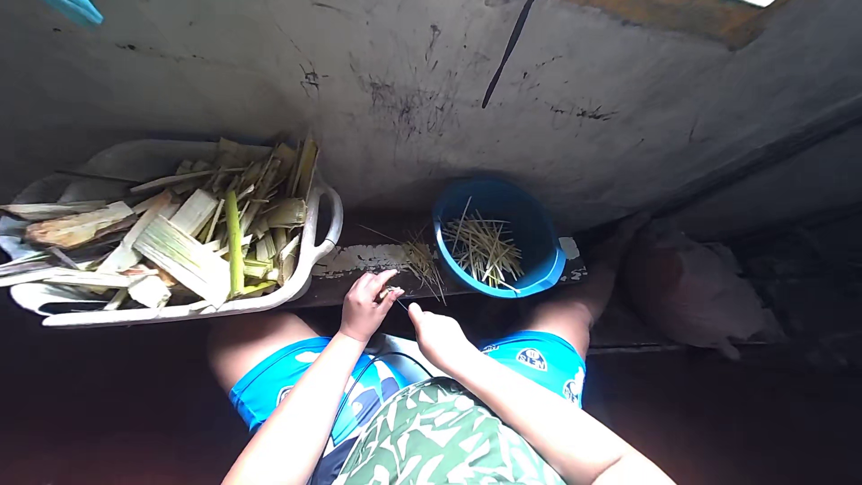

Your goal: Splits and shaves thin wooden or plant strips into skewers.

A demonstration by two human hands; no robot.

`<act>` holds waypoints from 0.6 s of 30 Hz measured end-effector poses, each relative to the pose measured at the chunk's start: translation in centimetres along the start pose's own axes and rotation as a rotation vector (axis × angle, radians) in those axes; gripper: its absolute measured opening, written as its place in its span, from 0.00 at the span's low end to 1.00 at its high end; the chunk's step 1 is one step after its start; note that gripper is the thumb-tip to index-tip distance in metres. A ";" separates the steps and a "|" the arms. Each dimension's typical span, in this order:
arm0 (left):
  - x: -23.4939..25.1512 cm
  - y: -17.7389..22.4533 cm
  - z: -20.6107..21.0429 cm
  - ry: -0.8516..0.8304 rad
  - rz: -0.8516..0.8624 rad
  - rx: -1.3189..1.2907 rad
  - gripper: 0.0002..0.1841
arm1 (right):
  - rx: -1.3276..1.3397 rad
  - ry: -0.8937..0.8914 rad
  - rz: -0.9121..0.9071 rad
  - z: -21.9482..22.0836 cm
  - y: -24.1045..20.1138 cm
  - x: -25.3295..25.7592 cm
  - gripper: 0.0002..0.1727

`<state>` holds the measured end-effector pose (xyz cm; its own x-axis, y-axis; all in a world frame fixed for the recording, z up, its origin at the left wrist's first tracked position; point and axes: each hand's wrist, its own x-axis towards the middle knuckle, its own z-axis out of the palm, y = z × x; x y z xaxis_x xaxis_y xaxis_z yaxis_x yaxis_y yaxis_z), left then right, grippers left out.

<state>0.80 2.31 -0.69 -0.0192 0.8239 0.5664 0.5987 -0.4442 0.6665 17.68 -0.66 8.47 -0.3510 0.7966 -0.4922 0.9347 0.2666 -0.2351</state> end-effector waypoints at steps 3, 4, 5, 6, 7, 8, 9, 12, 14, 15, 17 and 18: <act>-0.2 0.0 0.3 0.038 0.028 -0.047 0.13 | 0.008 -0.032 0.003 1.2 0.7 0.7 0.18; -0.2 0.0 0.2 0.076 0.025 -0.087 0.13 | 0.017 -0.038 0.008 1.6 0.9 0.9 0.19; -0.1 0.1 0.1 0.125 0.013 -0.134 0.14 | 0.032 -0.040 0.013 1.8 1.2 1.1 0.19; 0.0 0.3 -0.2 0.181 -0.006 -0.183 0.15 | 0.055 -0.040 0.017 2.0 1.5 1.3 0.19; 0.1 0.4 -0.5 0.236 -0.033 -0.237 0.16 | 0.087 -0.031 0.019 2.1 2.0 1.4 0.18; 0.2 0.5 -0.9 0.281 -0.074 -0.292 0.16 | 0.130 -0.014 0.019 2.3 2.5 1.6 0.18; 0.3 0.5 -1.2 0.313 -0.126 -0.354 0.16 | 0.185 0.007 0.019 2.5 3.1 1.7 0.18; 0.6 0.6 -2.1 0.335 -0.333 -0.601 0.08 | 0.439 0.121 0.013 3.3 4.5 2.1 0.19; 0.8 0.6 -2.3 0.325 -0.419 -0.721 0.11 | 0.652 0.227 -0.003 3.6 4.7 2.2 0.18; 0.8 0.7 -2.4 0.309 -0.436 -0.760 0.12 | 0.747 0.273 -0.020 3.5 4.7 2.1 0.17; 0.7 0.7 -2.3 0.257 -0.436 -0.815 0.12 | 0.909 0.336 -0.059 3.0 4.3 1.8 0.19; 0.5 0.7 -2.1 0.224 -0.421 -0.833 0.11 | 0.957 0.351 -0.086 2.8 4.1 1.6 0.23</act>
<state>-0.46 1.68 1.14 -0.3074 0.9250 0.2233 -0.2525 -0.3056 0.9181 20.78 0.20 4.36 -0.2347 0.9502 -0.2051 0.4169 -0.0922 -0.9043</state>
